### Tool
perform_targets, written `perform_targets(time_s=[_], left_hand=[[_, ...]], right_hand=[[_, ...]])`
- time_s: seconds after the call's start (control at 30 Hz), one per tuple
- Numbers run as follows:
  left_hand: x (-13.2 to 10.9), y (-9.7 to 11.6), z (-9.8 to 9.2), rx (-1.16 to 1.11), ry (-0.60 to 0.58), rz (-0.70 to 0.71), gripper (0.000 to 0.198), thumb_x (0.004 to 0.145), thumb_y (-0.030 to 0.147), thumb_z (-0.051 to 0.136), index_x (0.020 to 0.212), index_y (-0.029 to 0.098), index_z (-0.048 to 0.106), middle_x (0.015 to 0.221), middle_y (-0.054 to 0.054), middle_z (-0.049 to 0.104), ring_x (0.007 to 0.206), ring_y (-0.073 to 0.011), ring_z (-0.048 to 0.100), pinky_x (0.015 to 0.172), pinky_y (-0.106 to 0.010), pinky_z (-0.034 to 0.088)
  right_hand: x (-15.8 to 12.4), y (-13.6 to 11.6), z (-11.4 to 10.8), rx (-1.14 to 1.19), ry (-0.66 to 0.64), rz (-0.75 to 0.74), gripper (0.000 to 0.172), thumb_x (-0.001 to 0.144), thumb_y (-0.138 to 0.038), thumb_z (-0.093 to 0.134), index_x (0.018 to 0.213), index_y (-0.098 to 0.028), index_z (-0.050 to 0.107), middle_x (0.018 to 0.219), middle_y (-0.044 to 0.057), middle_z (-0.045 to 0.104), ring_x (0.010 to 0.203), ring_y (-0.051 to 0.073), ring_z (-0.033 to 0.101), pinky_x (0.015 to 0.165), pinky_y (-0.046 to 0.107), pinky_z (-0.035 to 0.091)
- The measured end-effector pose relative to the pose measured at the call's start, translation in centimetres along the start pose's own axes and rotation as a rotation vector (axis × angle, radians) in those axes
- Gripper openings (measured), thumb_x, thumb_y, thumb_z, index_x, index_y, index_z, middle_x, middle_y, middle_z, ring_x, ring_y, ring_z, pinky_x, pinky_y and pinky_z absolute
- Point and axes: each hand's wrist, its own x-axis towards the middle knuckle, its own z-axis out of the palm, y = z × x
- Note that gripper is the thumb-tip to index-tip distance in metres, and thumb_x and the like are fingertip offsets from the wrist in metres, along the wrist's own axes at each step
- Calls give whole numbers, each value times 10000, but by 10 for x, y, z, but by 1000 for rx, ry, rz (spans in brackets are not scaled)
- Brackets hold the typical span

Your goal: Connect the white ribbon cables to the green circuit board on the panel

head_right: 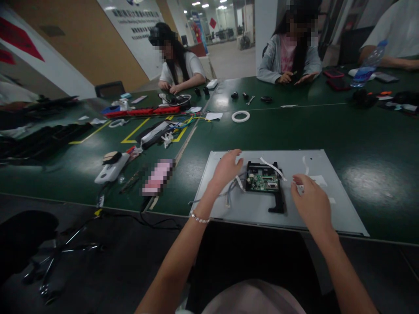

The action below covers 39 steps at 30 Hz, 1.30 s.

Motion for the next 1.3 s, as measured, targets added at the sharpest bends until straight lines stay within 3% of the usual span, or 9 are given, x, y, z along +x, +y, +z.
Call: perform_targets(time_s=[0.1,0.23,0.43,0.7,1.0,1.1,1.3], left_hand=[[-7,-29,-9,3,-120,-101,288,854,261,540,1087,107,608,1023,-128,664,957,-219,626,876,-331,475],[-14,-43,-4,-104,-232,-74,201,815,271,577,953,144,652,859,-59,684,799,-170,639,753,-265,486],[-18,-38,3,-198,-161,-92,133,774,132,558,836,149,675,771,-38,691,747,-158,636,713,-252,480],[-24,-32,-19,-406,-32,2,103,804,176,555,804,168,658,842,-20,682,807,-127,617,753,-242,483],[-38,-20,-45,-737,-126,21,129,878,244,465,835,164,557,783,-10,641,746,-100,604,711,-230,493],[-37,-26,-35,-697,-73,18,95,854,199,470,806,167,546,767,0,622,754,-103,598,715,-229,476],[-37,-41,3,-550,-14,-69,51,825,195,510,800,174,550,746,11,600,746,-124,582,692,-236,448]], right_hand=[[-9,-10,-3,80,1,6,307,886,-382,457,1074,-198,616,1048,30,663,743,164,619,740,299,457],[-17,-21,0,128,-1,-6,331,896,-406,452,1092,-207,630,1069,24,665,761,169,635,774,311,472],[-20,-35,3,168,-1,-37,343,908,-398,442,1103,-193,635,1092,46,664,840,189,647,832,328,478],[-20,-42,0,183,28,-48,312,908,-370,457,1094,-198,639,1090,42,664,815,180,641,808,315,485],[-21,-56,4,249,31,-157,291,923,-319,451,1113,-198,635,1103,33,658,879,169,642,864,306,477],[-22,-65,9,270,3,-206,301,925,-305,451,1137,-187,628,1114,40,652,948,183,631,887,320,473],[-24,-85,22,304,-50,-320,321,928,-232,435,1205,-178,588,1164,41,628,1048,169,594,947,318,457]])
